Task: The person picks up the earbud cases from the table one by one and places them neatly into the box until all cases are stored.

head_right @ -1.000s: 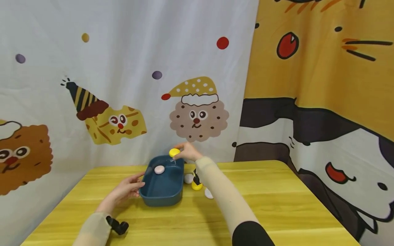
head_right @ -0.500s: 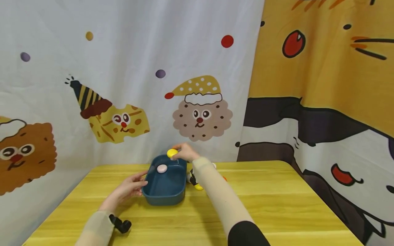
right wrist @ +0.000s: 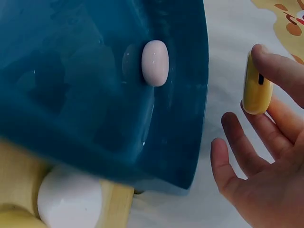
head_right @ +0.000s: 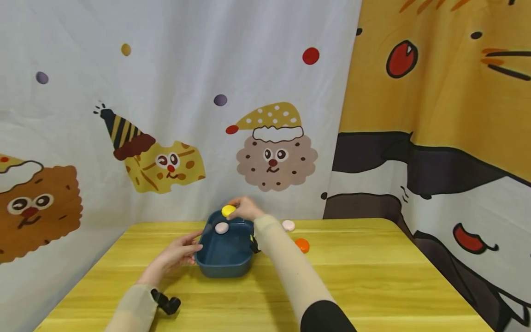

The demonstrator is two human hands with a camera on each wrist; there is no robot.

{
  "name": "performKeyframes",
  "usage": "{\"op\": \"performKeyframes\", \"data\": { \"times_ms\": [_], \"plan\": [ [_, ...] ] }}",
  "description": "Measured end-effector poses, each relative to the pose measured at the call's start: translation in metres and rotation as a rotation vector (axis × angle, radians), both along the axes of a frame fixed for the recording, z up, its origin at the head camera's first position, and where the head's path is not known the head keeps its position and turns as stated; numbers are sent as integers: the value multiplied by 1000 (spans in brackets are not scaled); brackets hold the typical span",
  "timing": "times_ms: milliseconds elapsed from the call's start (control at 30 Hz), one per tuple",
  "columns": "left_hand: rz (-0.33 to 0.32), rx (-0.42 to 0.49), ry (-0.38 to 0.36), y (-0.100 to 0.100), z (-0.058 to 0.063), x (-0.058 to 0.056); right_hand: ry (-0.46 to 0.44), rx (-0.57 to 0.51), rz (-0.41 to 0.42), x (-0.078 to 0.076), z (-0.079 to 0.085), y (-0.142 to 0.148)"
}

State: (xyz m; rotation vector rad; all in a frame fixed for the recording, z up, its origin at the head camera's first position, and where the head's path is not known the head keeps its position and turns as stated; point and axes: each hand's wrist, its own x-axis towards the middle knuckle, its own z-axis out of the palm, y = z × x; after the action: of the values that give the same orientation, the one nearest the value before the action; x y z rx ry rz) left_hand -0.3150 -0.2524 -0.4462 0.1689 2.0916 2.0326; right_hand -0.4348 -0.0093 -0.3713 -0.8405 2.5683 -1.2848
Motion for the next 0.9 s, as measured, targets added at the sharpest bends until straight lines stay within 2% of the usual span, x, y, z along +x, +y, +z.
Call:
{"op": "performKeyframes", "data": {
  "times_ms": [300,633,900],
  "plan": [
    [-10,18,-3,-2,3,-1,-36,-13,-52,2,-5,-16],
    [-12,10,-7,-2,0,-2,-81,-3,-93,14,-13,-33],
    [-24,16,-18,-1,0,-2,-81,23,-144,15,-23,-42]
  ]
}}
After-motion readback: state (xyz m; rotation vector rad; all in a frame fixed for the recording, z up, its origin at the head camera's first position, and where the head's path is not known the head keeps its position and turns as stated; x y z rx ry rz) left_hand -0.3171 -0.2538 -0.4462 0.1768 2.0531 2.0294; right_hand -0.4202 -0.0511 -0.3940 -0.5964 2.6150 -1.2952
